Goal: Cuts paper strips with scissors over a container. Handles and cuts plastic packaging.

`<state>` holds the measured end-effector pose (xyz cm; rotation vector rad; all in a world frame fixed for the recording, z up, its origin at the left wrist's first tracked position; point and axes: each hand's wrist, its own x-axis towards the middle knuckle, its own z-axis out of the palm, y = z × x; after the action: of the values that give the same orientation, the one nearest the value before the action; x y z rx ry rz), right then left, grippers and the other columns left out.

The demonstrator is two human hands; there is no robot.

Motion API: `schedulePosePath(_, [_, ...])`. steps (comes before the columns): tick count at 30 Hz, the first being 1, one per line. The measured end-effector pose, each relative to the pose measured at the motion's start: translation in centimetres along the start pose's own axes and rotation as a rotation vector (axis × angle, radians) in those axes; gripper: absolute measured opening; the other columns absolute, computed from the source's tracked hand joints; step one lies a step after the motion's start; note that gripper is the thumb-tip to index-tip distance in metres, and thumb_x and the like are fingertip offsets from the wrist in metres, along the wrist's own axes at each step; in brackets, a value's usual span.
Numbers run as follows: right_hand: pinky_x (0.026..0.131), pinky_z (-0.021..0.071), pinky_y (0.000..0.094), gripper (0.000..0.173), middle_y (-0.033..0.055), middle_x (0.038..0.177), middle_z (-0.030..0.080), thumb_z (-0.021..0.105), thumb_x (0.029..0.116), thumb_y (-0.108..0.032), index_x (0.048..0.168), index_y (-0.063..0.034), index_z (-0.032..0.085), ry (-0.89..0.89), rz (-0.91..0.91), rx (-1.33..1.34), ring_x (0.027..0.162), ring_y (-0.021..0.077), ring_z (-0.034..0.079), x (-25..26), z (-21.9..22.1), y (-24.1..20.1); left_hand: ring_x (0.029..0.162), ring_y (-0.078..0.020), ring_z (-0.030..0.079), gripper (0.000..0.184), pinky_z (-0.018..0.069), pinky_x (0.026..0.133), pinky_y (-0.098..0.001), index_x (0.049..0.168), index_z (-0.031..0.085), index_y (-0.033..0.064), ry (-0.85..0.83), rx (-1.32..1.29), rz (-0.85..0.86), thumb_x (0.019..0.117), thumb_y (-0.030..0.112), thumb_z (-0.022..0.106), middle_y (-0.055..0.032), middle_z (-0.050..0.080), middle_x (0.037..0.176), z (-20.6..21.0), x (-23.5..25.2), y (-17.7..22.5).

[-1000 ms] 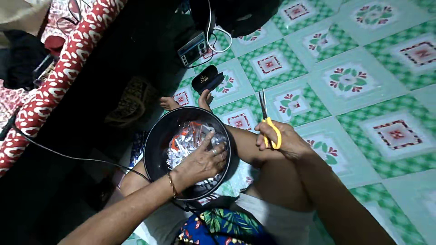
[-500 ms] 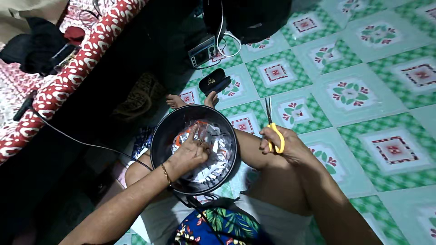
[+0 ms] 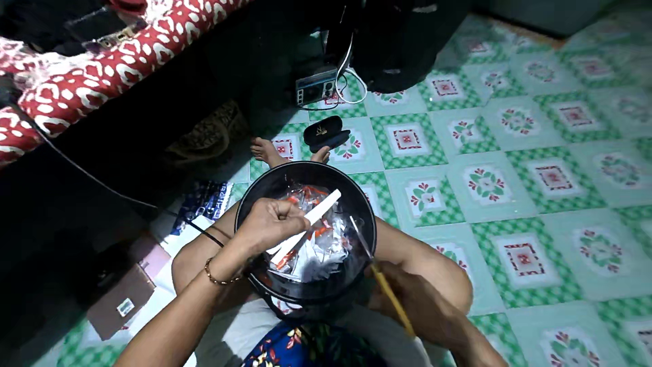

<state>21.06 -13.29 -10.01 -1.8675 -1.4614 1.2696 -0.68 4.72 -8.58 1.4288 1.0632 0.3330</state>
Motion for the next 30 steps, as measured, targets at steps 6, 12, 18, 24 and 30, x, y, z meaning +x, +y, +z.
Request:
schedulePosePath(6, [0.059, 0.0482, 0.0281, 0.055, 0.0013, 0.074, 0.063, 0.070, 0.0890, -0.047, 0.115, 0.0013, 0.066, -0.075, -0.003, 0.004, 0.061, 0.0071, 0.055, 1.4, 0.9, -1.9, 0.055, 0.0050, 0.052, 0.012, 0.0453, 0.056, -0.0140, 0.080, 0.071, 0.0055, -0.081, -0.018, -0.046, 0.0887, -0.002, 0.069, 0.0101, 0.060, 0.062, -0.8, -1.4, -0.1])
schedulePosePath(12, [0.058, 0.0482, 0.0173, 0.037, -0.0050, 0.073, 0.061, 0.069, 0.0919, -0.033, 0.108, -0.0005, 0.065, -0.024, -0.010, 0.148, 0.060, -0.0019, 0.055, 1.9, 2.0, -3.2, 0.053, 0.0068, 0.049, 0.017, 0.0418, 0.053, -0.0129, 0.075, 0.069, 0.0086, -0.157, -0.024, -0.002, 0.0877, -0.002, 0.067, 0.0132, 0.057, 0.059, -1.1, -2.0, -0.6])
schedulePosePath(18, [0.055, 0.0503, 0.0152, 0.026, -0.0046, 0.069, 0.062, 0.066, 0.0940, -0.021, 0.104, 0.0021, 0.064, 0.029, -0.110, 0.208, 0.058, -0.0026, 0.058, 1.9, 2.9, -3.7, 0.054, 0.0067, 0.049, 0.014, 0.0418, 0.054, -0.0129, 0.077, 0.070, 0.0078, -0.175, 0.003, 0.016, 0.0892, 0.001, 0.068, 0.0128, 0.057, 0.061, -1.4, -2.3, -1.1])
schedulePosePath(24, [0.050, 0.0475, 0.0119, 0.010, -0.0119, 0.064, 0.059, 0.067, 0.0922, -0.015, 0.095, -0.0067, 0.064, 0.020, -0.017, 0.332, 0.052, -0.0059, 0.055, 1.8, 3.5, -4.2, 0.054, 0.0064, 0.049, 0.013, 0.0417, 0.054, -0.0124, 0.078, 0.070, 0.0060, -0.147, 0.029, 0.009, 0.0887, -0.001, 0.070, 0.0111, 0.059, 0.061, -2.1, -2.6, -1.3])
schedulePosePath(30, [0.059, 0.0519, 0.0163, 0.023, -0.0054, 0.073, 0.064, 0.063, 0.0945, -0.017, 0.107, 0.0017, 0.063, -0.076, -0.052, 0.231, 0.061, -0.0018, 0.061, 1.1, 3.1, -3.9, 0.054, 0.0055, 0.050, 0.013, 0.0421, 0.054, -0.0127, 0.078, 0.069, 0.0045, -0.122, 0.016, -0.013, 0.0901, -0.001, 0.070, 0.0099, 0.057, 0.060, -2.7, -2.8, -1.4])
